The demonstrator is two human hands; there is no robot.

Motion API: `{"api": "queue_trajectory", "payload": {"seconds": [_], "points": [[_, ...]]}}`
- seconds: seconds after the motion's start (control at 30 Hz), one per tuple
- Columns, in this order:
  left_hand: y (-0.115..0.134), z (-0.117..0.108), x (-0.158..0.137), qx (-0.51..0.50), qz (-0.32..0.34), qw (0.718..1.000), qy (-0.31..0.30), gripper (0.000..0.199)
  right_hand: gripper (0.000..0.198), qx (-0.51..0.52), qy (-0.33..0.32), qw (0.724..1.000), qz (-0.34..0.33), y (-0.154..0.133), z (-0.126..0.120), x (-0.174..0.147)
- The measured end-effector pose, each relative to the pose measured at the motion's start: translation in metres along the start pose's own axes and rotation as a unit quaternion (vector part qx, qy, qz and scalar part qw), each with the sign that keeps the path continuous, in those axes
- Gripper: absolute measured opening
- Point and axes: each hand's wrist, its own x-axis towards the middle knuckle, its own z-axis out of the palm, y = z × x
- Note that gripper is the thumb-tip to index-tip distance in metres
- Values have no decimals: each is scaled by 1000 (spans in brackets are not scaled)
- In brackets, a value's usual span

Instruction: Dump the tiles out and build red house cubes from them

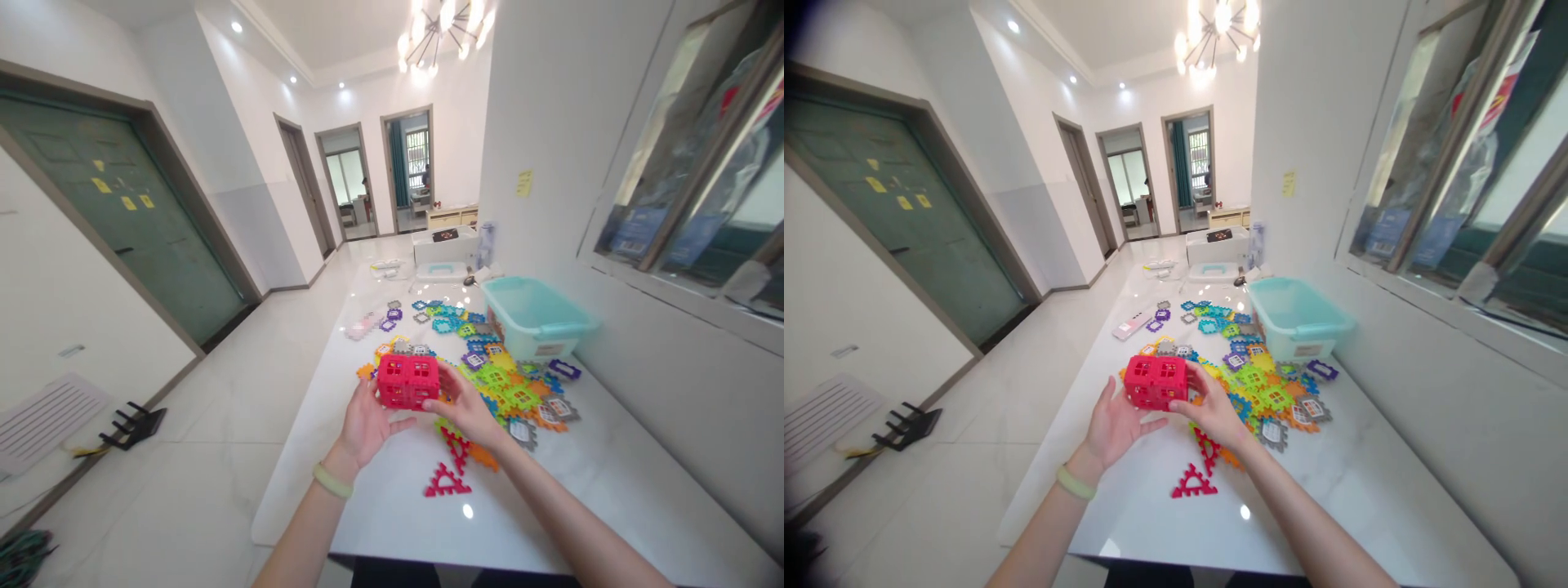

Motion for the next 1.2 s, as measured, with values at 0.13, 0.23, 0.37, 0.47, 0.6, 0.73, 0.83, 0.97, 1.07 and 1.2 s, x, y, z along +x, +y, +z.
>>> {"api": "queue_trajectory", "payload": {"seconds": [0.13, 0.23, 0.37, 0.47, 0.6, 0.73, 0.83, 0.97, 1.07, 1.2], "points": [[1, 14, 0, 90, 56, 993, 46, 54, 61, -111, 1, 993, -41, 1, -7, -5], [-7, 23, 3, 107, 97, 987, 68, 42, 58, -153, 2, 986, -64, -1, -8, -8], [-17, 27, 7, 94, 137, 983, 80, 36, 57, -196, 13, 977, -85, -4, -9, -10], [-19, 28, 7, 72, 139, 985, 76, 38, 57, -210, 15, 972, -105, -5, -11, -11], [-18, 31, 5, -16, 82, 995, 46, 43, 70, -208, 11, 972, -111, -9, -10, -11], [-22, 32, 7, -105, -3, 994, -25, 56, 81, -140, 25, 985, -100, -13, -4, -13], [-26, 26, 11, -66, 57, 996, 0, 54, 59, -114, 31, 988, -96, -14, -2, -13], [-22, 21, 8, 119, 316, 940, 52, 81, 55, -139, 12, 986, -95, -17, -6, -12], [-17, 23, 3, 243, 375, 892, 65, 103, 57, -164, -3, 982, -96, -18, -7, -11], [-26, 23, 7, 274, 385, 876, 97, 88, 59, -168, -33, 980, -105, -16, -3, -16]]}}
